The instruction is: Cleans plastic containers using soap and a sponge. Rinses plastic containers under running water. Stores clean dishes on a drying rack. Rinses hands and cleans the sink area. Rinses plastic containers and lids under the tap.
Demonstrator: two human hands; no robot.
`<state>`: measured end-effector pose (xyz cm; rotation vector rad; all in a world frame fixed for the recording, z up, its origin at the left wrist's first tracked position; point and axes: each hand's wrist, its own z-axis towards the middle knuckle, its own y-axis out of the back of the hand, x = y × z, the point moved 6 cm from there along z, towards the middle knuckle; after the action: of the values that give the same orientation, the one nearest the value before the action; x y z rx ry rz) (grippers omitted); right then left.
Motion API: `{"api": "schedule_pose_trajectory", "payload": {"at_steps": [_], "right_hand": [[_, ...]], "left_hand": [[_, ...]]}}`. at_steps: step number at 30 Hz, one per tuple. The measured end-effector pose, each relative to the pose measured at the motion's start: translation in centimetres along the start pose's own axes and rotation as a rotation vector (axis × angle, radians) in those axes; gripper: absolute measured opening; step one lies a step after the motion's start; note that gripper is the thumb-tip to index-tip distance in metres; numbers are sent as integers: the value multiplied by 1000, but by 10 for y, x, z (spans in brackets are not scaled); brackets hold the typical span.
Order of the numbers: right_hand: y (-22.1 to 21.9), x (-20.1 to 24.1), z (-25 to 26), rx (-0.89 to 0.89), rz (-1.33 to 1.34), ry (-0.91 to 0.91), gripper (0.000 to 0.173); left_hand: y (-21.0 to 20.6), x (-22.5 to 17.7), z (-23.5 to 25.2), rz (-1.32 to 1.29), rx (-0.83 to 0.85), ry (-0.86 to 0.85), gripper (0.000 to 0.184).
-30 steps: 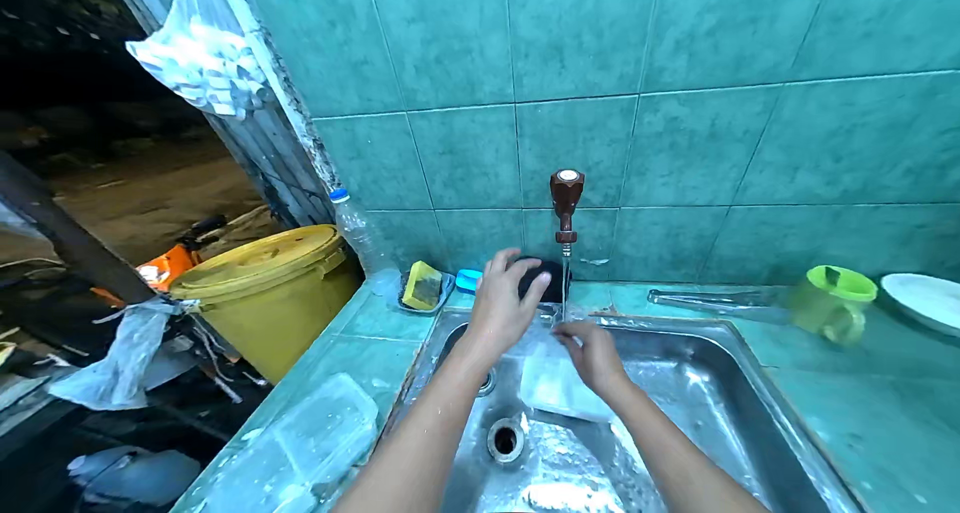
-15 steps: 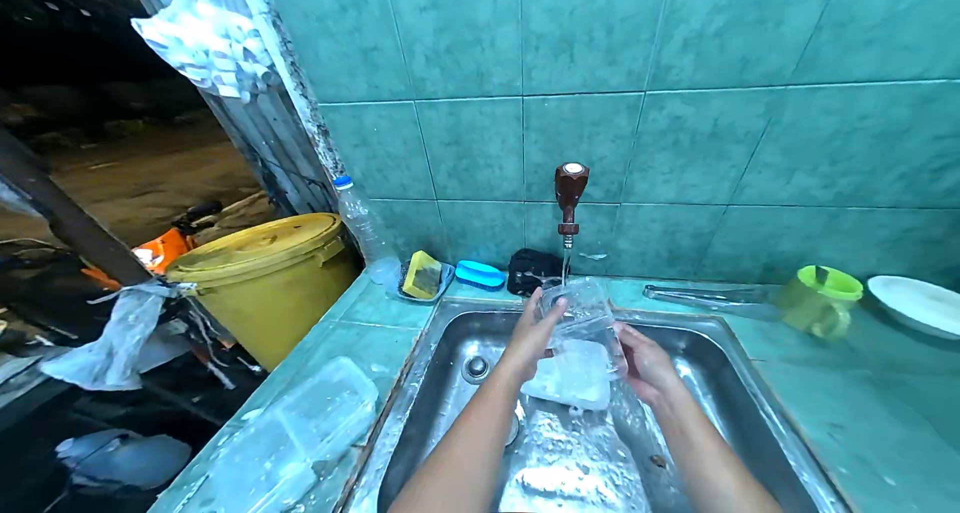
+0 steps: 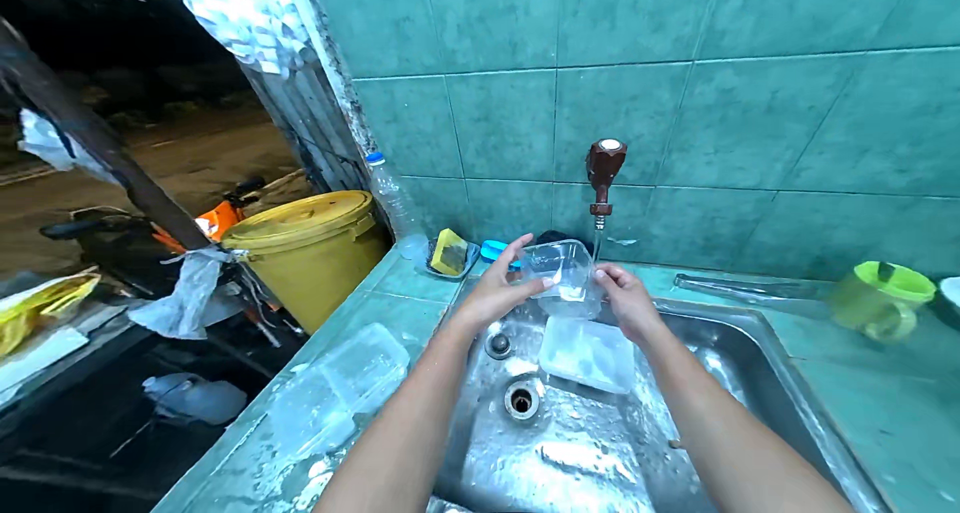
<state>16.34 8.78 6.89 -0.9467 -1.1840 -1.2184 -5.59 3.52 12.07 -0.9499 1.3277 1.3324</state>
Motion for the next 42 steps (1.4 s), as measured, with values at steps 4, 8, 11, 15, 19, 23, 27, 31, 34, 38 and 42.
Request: {"api": "schedule_pose_trajectory", "payload": {"at_steps": [4,8,11,15,19,23,27,31,34,38,42], "right_hand": [[-13,27,6,132,-205,299,21],[-31,56,-21,234,-466,521,20],[-36,55,-33,200,-453,592,36],[-17,13,-37,198,-559,427,49],[-13,-64,-57,538,-842,12,46],[-25,-94,-84,711,-1104,-214,45],[-31,-93,-88,730,-1246,-343,34],[-36,-84,-85,775,-1298,-347,31],[-35,-82,-84,733,-1305,-343,30],[-30,-80,-80,672,-1267,-310,27],[-21,-75,-72,626,-1203,-292,26]], "left_hand": [[17,-17,-13,305,-73,15,57],[13,-23,-42,569,-49,-74,36],[30,-26,-78,560,-96,-150,22],[103,-25,-142,578,-268,-249,16],[174,8,-215,669,-429,-209,19],[203,52,-264,736,-485,-132,23],[205,71,-275,752,-513,-74,41],[197,47,-271,888,-656,-27,82],[169,19,-253,900,-764,-179,74],[90,15,-195,772,-522,-292,51],[-9,46,-120,704,23,-54,38]]}}
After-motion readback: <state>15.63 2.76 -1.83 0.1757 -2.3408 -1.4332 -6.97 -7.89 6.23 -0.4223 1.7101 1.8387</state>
